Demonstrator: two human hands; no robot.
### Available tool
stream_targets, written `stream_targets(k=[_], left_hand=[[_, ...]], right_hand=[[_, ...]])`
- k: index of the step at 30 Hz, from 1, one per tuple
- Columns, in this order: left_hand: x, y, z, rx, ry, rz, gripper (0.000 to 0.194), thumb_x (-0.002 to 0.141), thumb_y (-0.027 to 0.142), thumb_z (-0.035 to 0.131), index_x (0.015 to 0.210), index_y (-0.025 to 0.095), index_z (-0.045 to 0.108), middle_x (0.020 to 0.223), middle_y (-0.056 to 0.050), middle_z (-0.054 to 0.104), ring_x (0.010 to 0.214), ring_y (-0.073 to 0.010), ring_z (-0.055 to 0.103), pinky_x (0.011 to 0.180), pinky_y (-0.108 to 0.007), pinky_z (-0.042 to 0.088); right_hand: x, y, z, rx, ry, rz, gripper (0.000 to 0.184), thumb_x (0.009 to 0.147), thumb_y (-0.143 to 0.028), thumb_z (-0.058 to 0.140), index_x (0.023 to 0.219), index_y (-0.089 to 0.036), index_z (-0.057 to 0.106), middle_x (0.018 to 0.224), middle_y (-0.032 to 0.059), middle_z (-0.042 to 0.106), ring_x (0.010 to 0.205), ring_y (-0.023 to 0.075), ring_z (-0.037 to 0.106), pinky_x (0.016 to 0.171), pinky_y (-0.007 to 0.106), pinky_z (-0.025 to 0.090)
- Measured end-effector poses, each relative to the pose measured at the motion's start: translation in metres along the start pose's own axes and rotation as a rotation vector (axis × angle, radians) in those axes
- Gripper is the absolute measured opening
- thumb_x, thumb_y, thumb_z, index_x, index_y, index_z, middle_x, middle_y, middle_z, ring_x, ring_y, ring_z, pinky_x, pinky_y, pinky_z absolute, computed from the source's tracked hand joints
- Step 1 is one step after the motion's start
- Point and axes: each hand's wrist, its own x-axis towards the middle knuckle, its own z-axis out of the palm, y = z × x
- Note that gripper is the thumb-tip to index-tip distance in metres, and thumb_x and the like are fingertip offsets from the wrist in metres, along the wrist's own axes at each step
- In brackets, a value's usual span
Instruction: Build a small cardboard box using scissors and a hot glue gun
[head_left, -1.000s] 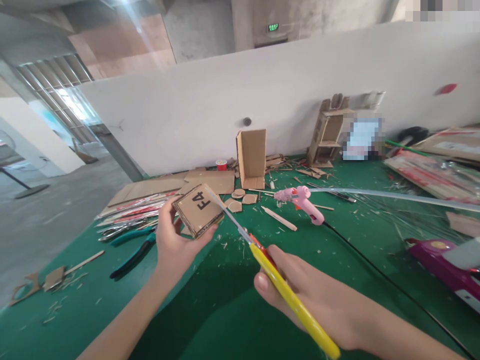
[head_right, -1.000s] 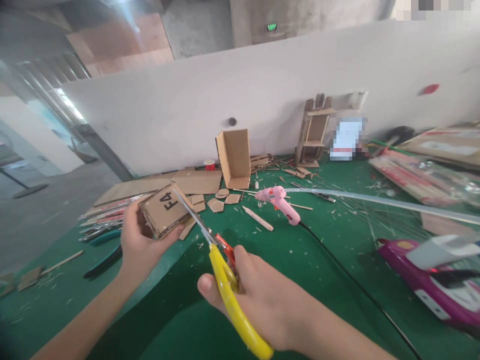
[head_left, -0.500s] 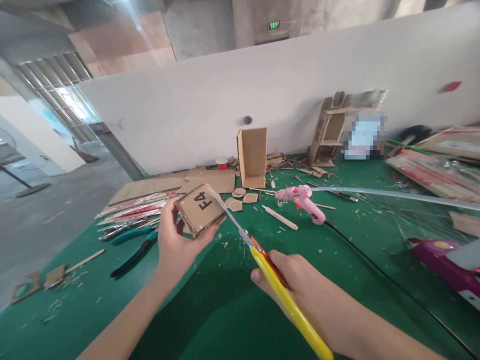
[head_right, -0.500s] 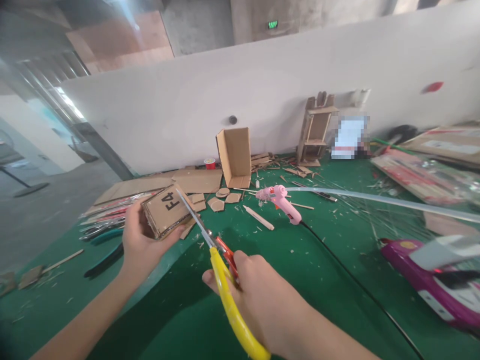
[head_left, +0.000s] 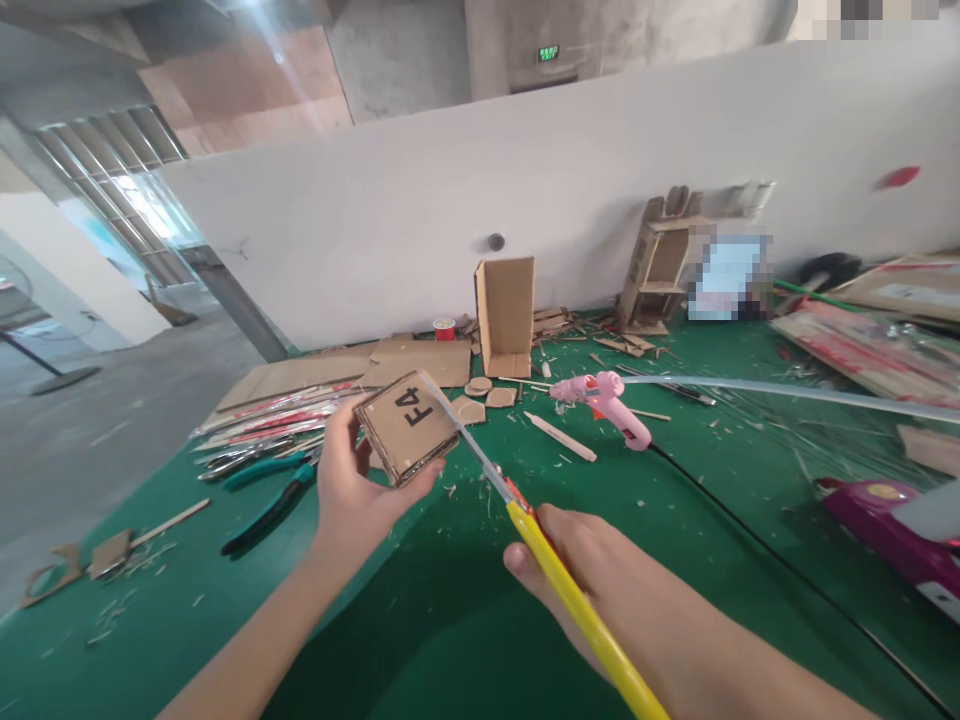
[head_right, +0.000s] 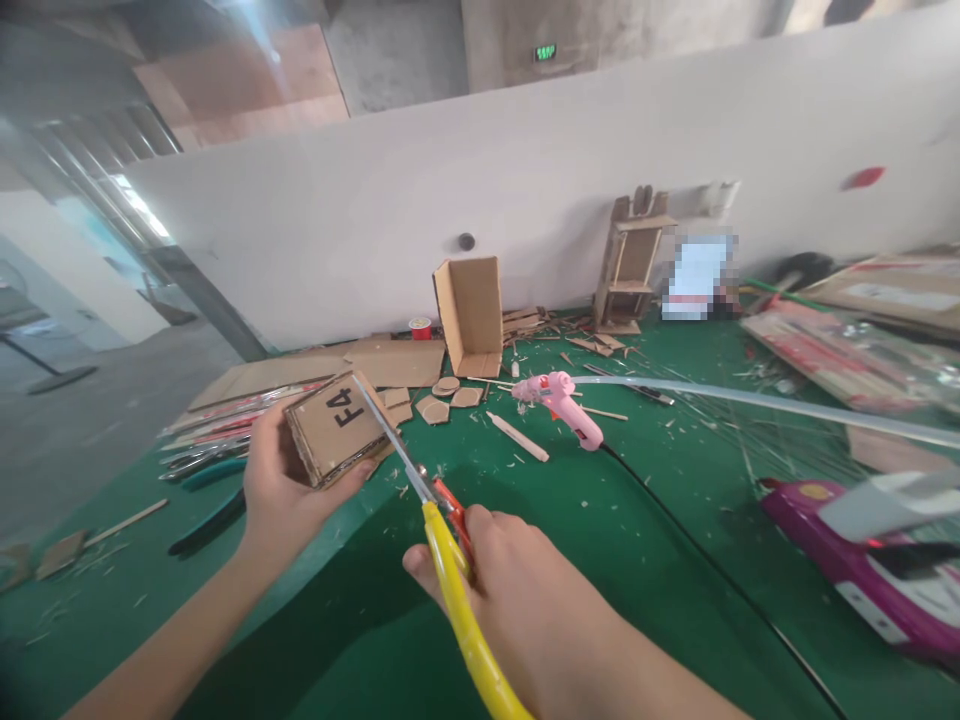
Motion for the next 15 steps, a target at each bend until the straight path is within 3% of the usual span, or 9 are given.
stream_targets(k=[7,15], left_hand=[[0.001,-0.003,-0.001,0.023,-0.011,0.032,0.076,0.06,0.035,0.083,0.124,0.024,0.042,0.118,-0.009,0.055,0.109,-0.0269,0.058,0.087,-0.042,0.054],[-0.003,0.001,-0.001,0.035,-0.044,0.023,0.08,0.059,0.032,0.084,0.127,0.025,0.042,0.12,-0.01,0.053,0.113,-0.0283,0.056,0.091,-0.043,0.052]], right_hand=[[0.003,0.008,0.007,0.031,0.007,-0.022,0.05,0.093,-0.065,0.03,0.073,-0.021,0.043,0.07,0.0016,0.054,0.055,0.0129,0.045,0.052,0.028,0.032],[-0.006,0.002,-0.005,0.073,-0.056,-0.025,0.056,0.09,-0.072,0.022,0.079,-0.022,0.044,0.081,0.0035,0.054,0.069,0.0163,0.048,0.061,0.029,0.038]])
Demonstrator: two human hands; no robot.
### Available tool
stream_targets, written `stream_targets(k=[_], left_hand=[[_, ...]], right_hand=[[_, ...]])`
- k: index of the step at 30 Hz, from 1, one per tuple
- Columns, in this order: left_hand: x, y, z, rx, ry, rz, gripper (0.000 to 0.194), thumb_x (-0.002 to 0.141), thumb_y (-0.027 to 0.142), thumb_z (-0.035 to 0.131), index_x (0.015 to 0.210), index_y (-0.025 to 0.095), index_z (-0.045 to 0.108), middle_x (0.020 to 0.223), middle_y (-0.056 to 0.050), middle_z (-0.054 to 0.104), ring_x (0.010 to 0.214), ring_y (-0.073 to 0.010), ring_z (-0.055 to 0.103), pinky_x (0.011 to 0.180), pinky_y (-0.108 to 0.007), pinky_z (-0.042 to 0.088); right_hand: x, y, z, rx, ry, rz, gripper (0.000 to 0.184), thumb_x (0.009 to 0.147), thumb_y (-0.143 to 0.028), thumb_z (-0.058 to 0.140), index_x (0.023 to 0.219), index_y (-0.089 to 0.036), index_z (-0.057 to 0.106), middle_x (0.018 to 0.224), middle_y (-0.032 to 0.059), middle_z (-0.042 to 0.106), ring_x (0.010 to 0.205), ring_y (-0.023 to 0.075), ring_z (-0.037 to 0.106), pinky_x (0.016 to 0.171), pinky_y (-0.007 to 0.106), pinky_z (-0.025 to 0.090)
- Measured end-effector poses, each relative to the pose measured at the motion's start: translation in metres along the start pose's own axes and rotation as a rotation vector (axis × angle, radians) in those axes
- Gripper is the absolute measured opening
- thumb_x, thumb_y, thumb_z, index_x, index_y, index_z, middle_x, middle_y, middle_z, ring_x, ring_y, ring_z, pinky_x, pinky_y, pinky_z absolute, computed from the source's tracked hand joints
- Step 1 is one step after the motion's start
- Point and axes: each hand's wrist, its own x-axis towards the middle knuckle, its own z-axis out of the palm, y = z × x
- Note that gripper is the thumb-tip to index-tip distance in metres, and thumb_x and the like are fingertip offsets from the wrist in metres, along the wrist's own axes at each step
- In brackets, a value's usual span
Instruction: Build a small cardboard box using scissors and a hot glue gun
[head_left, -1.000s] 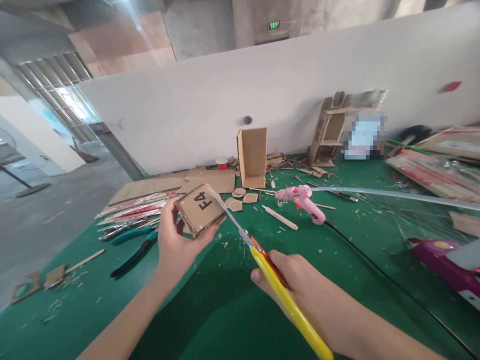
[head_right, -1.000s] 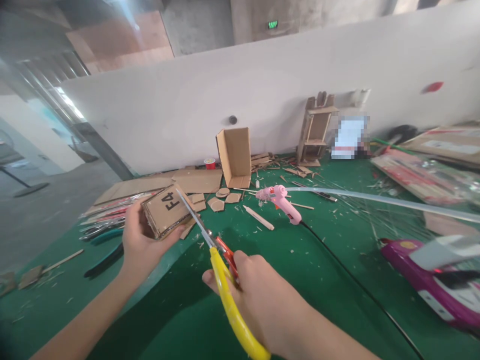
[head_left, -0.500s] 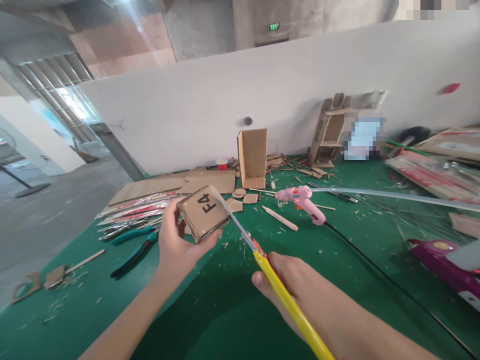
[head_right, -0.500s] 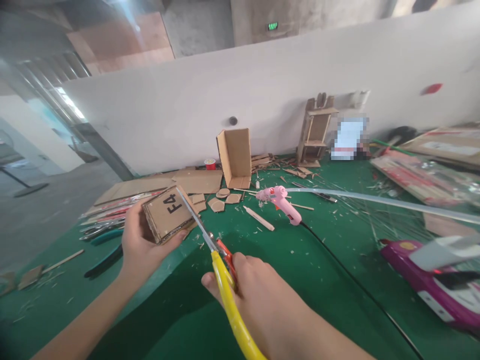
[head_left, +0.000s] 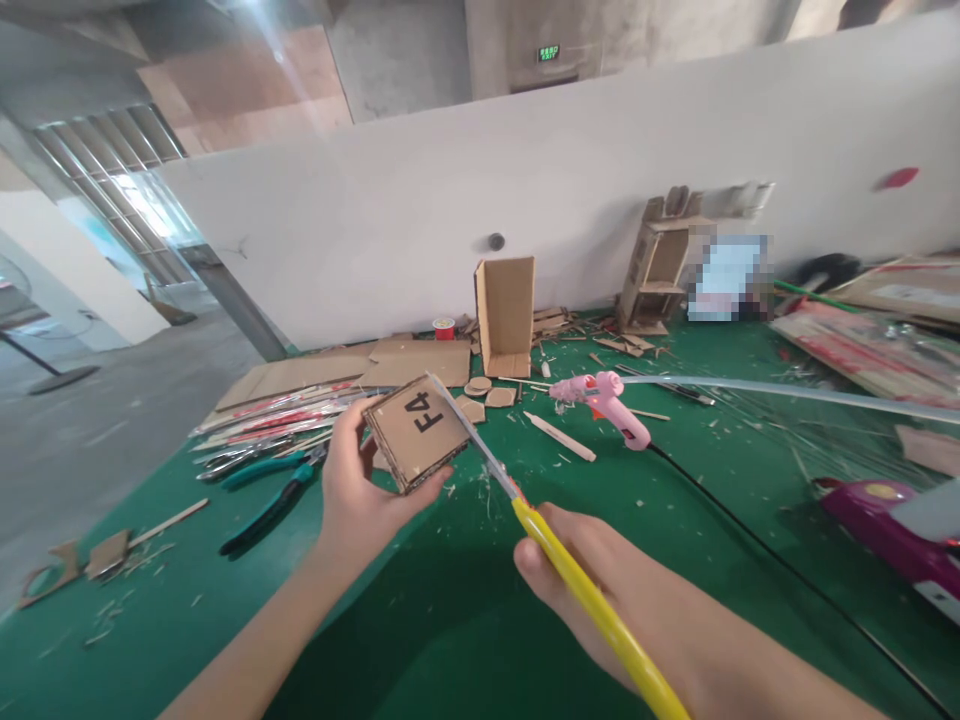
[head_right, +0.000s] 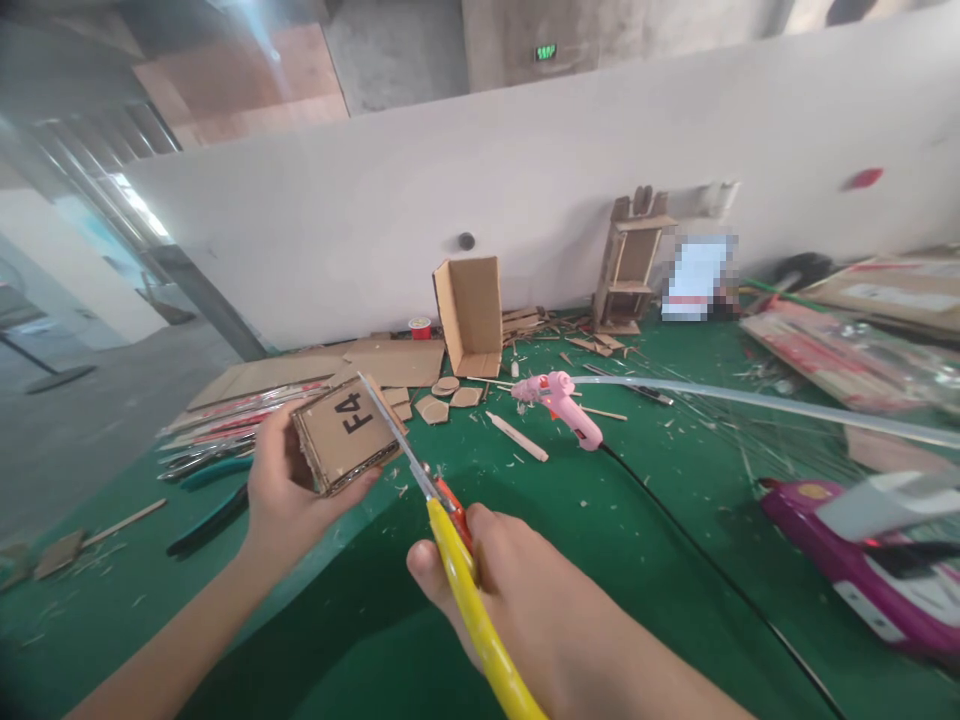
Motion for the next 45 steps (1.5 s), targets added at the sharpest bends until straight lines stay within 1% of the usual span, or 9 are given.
stream_targets(k=[3,5,11,19,24,28,33,39,45], left_hand=[[0.0,0.002,-0.001,0.021,0.001,0.032,0.079,0.059,0.032,0.084,0.126,0.025,0.043,0.118,-0.009,0.053,0.111,-0.028,0.057,0.089,-0.042,0.053],[0.001,0.002,-0.002,0.028,0.003,0.042,0.08,0.058,0.032,0.085,0.126,0.024,0.043,0.119,-0.009,0.054,0.11,-0.028,0.057,0.088,-0.041,0.053],[0.001,0.0,-0.003,0.001,-0.009,0.048,0.081,0.059,0.034,0.084,0.127,0.023,0.041,0.119,-0.01,0.054,0.111,-0.0282,0.057,0.089,-0.042,0.053],[0.002,0.002,-0.005,0.003,-0.01,0.069,0.082,0.059,0.038,0.083,0.127,0.023,0.041,0.12,-0.01,0.054,0.112,-0.0288,0.057,0.09,-0.044,0.053],[0.003,0.001,-0.004,-0.008,-0.009,0.064,0.081,0.059,0.036,0.084,0.127,0.023,0.042,0.12,-0.01,0.054,0.111,-0.0283,0.058,0.089,-0.042,0.053],[0.001,0.003,-0.002,0.038,-0.01,0.093,0.083,0.058,0.037,0.084,0.128,0.023,0.042,0.121,-0.01,0.054,0.111,-0.0291,0.058,0.089,-0.044,0.053],[-0.001,0.007,-0.003,0.079,-0.014,0.123,0.084,0.059,0.039,0.083,0.13,0.023,0.041,0.122,-0.011,0.053,0.113,-0.0302,0.057,0.091,-0.045,0.053],[-0.001,0.008,-0.003,0.051,-0.014,0.134,0.084,0.059,0.038,0.083,0.13,0.022,0.04,0.121,-0.01,0.054,0.111,-0.0297,0.059,0.09,-0.044,0.054],[-0.002,0.011,-0.001,0.026,-0.021,0.141,0.084,0.06,0.036,0.084,0.13,0.022,0.041,0.12,-0.01,0.055,0.11,-0.0288,0.059,0.089,-0.043,0.054]], right_hand=[[0.003,0.001,0.004,-0.046,0.043,0.015,0.05,0.093,-0.065,0.027,0.076,-0.022,0.045,0.079,0.004,0.057,0.067,0.0169,0.05,0.061,0.03,0.037],[0.006,0.003,0.008,-0.063,0.072,-0.006,0.046,0.094,-0.061,0.03,0.076,-0.022,0.046,0.077,0.004,0.057,0.066,0.0171,0.051,0.06,0.029,0.036],[0.008,0.007,0.016,-0.088,0.136,-0.046,0.043,0.095,-0.058,0.033,0.075,-0.022,0.047,0.075,0.0048,0.058,0.065,0.0182,0.053,0.059,0.029,0.035],[0.01,0.009,0.02,-0.093,0.13,-0.043,0.042,0.095,-0.056,0.035,0.073,-0.022,0.045,0.071,0.0039,0.058,0.058,0.0163,0.051,0.054,0.028,0.033],[0.005,0.003,0.016,-0.062,0.118,-0.024,0.042,0.093,-0.059,0.034,0.076,-0.022,0.044,0.076,0.0046,0.059,0.061,0.016,0.052,0.055,0.028,0.037],[-0.002,-0.001,0.011,-0.051,0.099,-0.052,0.045,0.091,-0.063,0.032,0.08,-0.022,0.046,0.078,0.0062,0.061,0.065,0.0185,0.055,0.058,0.031,0.04],[-0.001,-0.001,0.011,-0.086,0.133,0.001,0.039,0.091,-0.056,0.037,0.08,-0.021,0.049,0.084,0.0101,0.064,0.073,0.0238,0.059,0.065,0.035,0.043],[0.002,0.002,0.014,-0.132,0.149,-0.009,0.039,0.093,-0.055,0.036,0.083,-0.02,0.051,0.085,0.0108,0.063,0.079,0.0275,0.061,0.07,0.038,0.043],[0.004,0.007,0.017,-0.155,0.156,-0.009,0.038,0.094,-0.055,0.036,0.075,-0.023,0.042,0.079,0.0089,0.063,0.065,0.0224,0.057,0.06,0.033,0.039]])
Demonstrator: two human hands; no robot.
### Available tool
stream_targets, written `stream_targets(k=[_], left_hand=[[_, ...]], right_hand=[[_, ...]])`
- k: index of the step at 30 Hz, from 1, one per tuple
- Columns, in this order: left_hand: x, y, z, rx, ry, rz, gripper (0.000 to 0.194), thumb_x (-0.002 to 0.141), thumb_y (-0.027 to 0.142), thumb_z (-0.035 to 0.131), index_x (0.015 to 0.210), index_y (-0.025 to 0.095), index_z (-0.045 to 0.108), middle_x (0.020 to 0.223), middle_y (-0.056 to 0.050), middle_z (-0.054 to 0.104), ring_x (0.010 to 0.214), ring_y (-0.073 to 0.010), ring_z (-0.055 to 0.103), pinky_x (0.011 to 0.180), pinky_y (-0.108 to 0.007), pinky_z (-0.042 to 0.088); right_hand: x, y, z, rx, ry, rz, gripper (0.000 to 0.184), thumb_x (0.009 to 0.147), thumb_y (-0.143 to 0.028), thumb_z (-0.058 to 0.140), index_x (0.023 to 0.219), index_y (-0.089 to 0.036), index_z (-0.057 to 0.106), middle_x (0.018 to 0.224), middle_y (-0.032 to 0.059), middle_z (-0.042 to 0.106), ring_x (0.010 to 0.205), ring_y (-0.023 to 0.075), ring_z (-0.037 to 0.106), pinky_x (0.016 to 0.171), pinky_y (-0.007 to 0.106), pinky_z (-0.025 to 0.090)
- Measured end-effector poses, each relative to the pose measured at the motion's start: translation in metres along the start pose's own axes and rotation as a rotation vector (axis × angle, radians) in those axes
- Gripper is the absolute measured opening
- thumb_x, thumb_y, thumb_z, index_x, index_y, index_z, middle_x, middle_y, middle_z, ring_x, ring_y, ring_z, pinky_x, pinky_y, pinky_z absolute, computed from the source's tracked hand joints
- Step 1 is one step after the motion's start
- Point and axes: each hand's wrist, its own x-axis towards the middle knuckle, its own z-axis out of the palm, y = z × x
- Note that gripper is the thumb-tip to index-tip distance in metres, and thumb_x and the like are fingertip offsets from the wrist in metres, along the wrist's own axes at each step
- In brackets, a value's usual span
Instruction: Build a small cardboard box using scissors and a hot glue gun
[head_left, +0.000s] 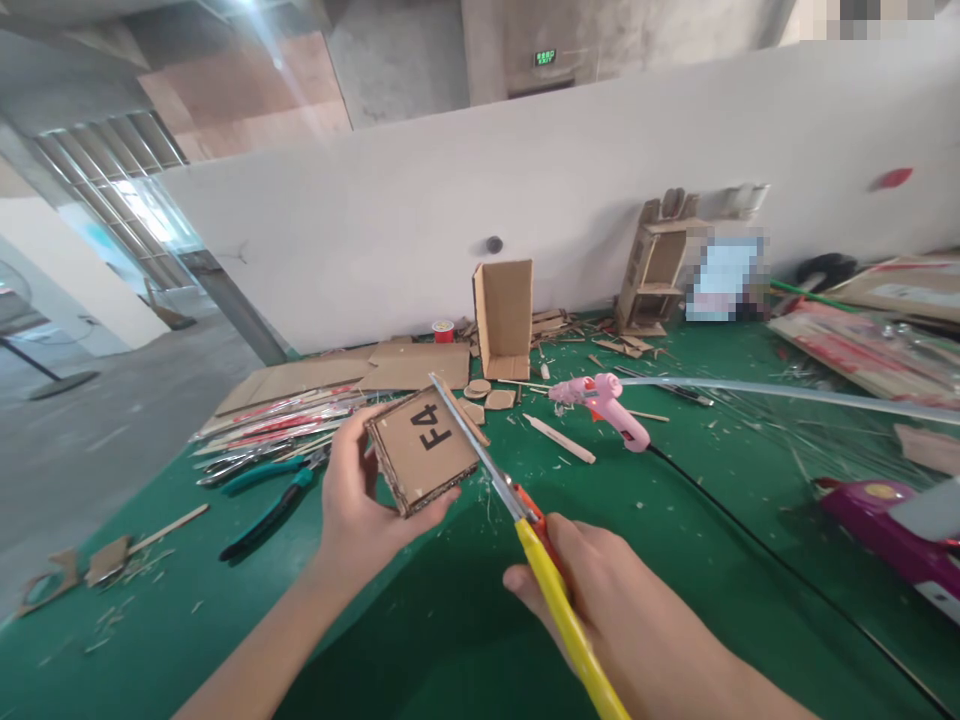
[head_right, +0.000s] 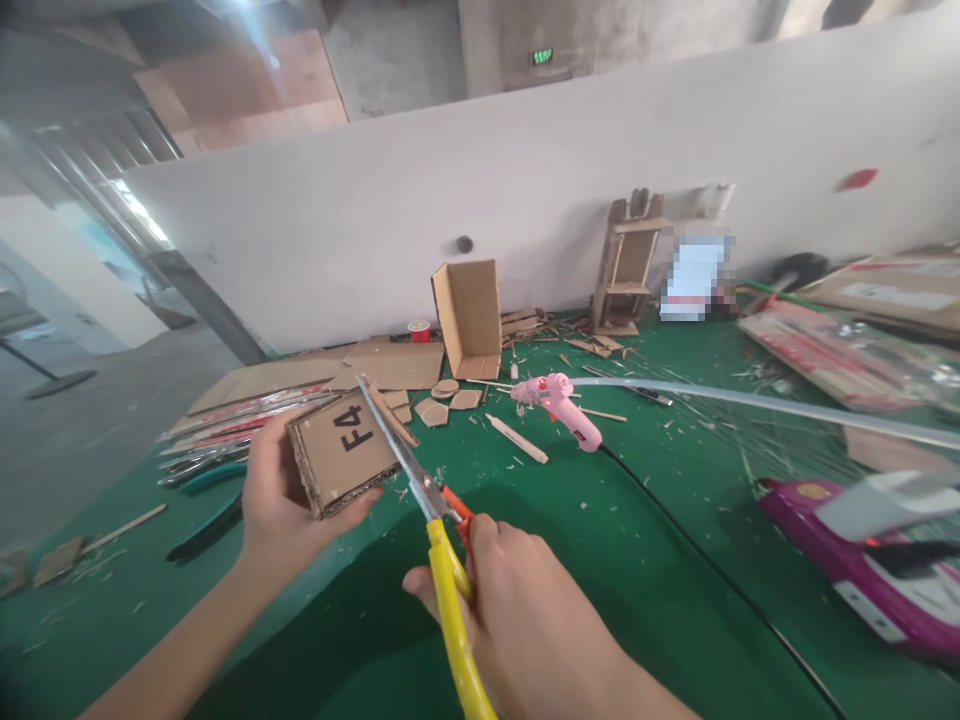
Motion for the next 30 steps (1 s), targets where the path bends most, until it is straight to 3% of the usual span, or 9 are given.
stream_targets(k=[6,11,14,17,22,30], left_hand=[[-0.001,0.001,0.001,0.005,0.007,0.005,0.086,0.058,0.036,0.084,0.131,0.023,0.041,0.122,-0.01,0.054,0.113,-0.0294,0.057,0.091,-0.043,0.052],[0.001,0.0,0.0,-0.07,0.018,-0.013,0.085,0.056,0.034,0.086,0.129,0.022,0.043,0.118,-0.009,0.057,0.109,-0.0279,0.06,0.089,-0.04,0.053],[0.004,-0.007,-0.002,-0.226,0.046,-0.115,0.08,0.055,0.035,0.087,0.124,0.022,0.048,0.116,-0.008,0.06,0.107,-0.027,0.06,0.088,-0.038,0.053],[0.008,-0.015,-0.005,-0.479,0.095,-0.292,0.076,0.055,0.046,0.085,0.122,0.025,0.054,0.117,-0.006,0.062,0.108,-0.0264,0.06,0.089,-0.035,0.052],[0.014,-0.015,-0.008,-0.845,0.103,-0.497,0.076,0.051,0.05,0.086,0.118,0.029,0.058,0.115,-0.004,0.066,0.111,-0.0277,0.06,0.093,-0.038,0.051],[0.016,-0.005,-0.008,-1.037,-0.035,-0.644,0.077,0.055,0.057,0.082,0.122,0.028,0.059,0.116,-0.006,0.068,0.124,-0.0353,0.053,0.095,-0.046,0.052]], right_hand=[[0.0,0.0,0.005,0.019,0.021,-0.042,0.038,0.094,-0.054,0.034,0.073,-0.023,0.041,0.076,0.0082,0.063,0.063,0.0211,0.056,0.058,0.032,0.037],[0.005,0.003,0.004,0.072,0.05,0.048,0.041,0.093,-0.058,0.035,0.074,-0.023,0.042,0.073,0.0055,0.061,0.06,0.0184,0.055,0.053,0.029,0.036],[0.011,0.006,-0.003,0.049,0.083,0.15,0.042,0.091,-0.06,0.038,0.073,-0.023,0.045,0.069,0.0035,0.06,0.056,0.0171,0.054,0.049,0.027,0.034],[0.017,0.013,-0.016,-0.165,0.208,0.162,0.04,0.087,-0.06,0.045,0.071,-0.023,0.045,0.069,0.0047,0.061,0.06,0.0202,0.056,0.053,0.029,0.036],[0.02,0.028,-0.03,-0.446,0.244,0.19,0.024,0.088,-0.044,0.047,0.079,-0.021,0.049,0.072,0.0061,0.063,0.063,0.0246,0.061,0.052,0.031,0.036],[0.019,0.015,-0.032,-0.638,0.223,-0.022,0.024,0.095,-0.029,0.041,0.089,-0.017,0.061,0.087,0.0083,0.066,0.069,0.0227,0.065,0.051,0.031,0.037]])
